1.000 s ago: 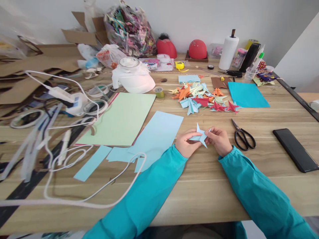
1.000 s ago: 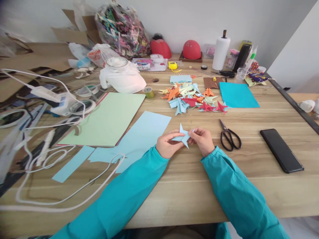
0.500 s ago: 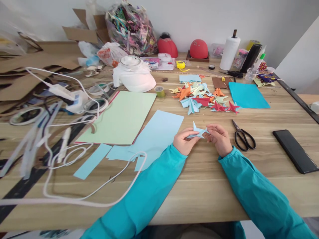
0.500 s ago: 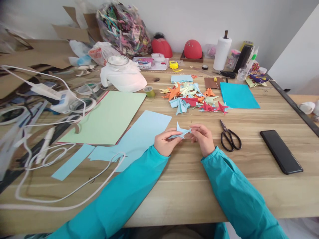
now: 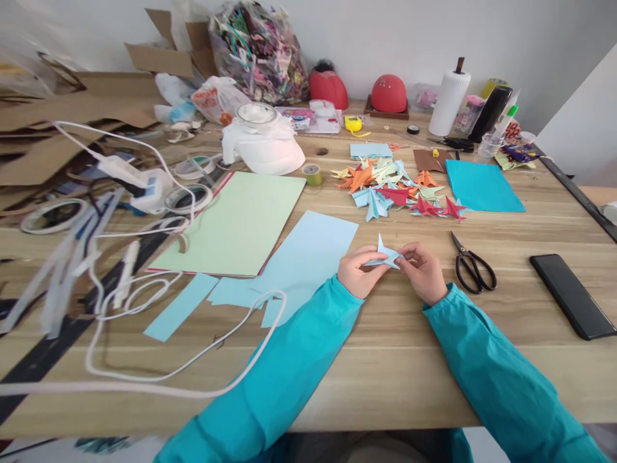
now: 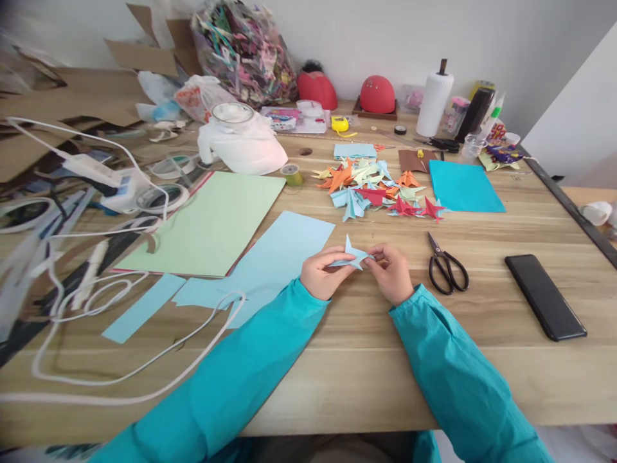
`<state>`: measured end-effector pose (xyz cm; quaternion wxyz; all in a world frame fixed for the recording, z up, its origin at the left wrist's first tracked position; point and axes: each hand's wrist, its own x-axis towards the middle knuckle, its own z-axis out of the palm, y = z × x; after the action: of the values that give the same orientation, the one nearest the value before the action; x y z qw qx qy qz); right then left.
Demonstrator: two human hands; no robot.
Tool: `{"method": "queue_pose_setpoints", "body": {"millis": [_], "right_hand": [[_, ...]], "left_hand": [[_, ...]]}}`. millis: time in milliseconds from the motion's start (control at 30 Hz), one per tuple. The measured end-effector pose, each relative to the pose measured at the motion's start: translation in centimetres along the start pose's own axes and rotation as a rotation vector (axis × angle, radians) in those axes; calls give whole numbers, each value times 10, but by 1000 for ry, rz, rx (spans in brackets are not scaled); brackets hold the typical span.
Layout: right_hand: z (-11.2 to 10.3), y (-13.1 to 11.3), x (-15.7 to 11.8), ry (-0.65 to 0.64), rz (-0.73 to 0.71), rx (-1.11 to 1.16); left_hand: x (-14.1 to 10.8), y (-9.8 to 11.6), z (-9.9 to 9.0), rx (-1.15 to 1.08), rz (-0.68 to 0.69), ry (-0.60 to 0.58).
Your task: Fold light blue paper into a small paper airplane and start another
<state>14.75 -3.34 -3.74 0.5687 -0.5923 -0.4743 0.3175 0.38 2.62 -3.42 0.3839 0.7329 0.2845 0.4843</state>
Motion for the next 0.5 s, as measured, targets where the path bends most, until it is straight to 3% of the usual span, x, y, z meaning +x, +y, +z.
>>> {"method": "queue_pose_setpoints", "body": {"millis": [300,500], "right_hand": [[-3,0,3,-72,-44,-82],[-4,2,2,-100,-64,-86]], "left_hand": [[3,5,0,-82,-69,4],[4,2,3,-224,-191,46]]}}
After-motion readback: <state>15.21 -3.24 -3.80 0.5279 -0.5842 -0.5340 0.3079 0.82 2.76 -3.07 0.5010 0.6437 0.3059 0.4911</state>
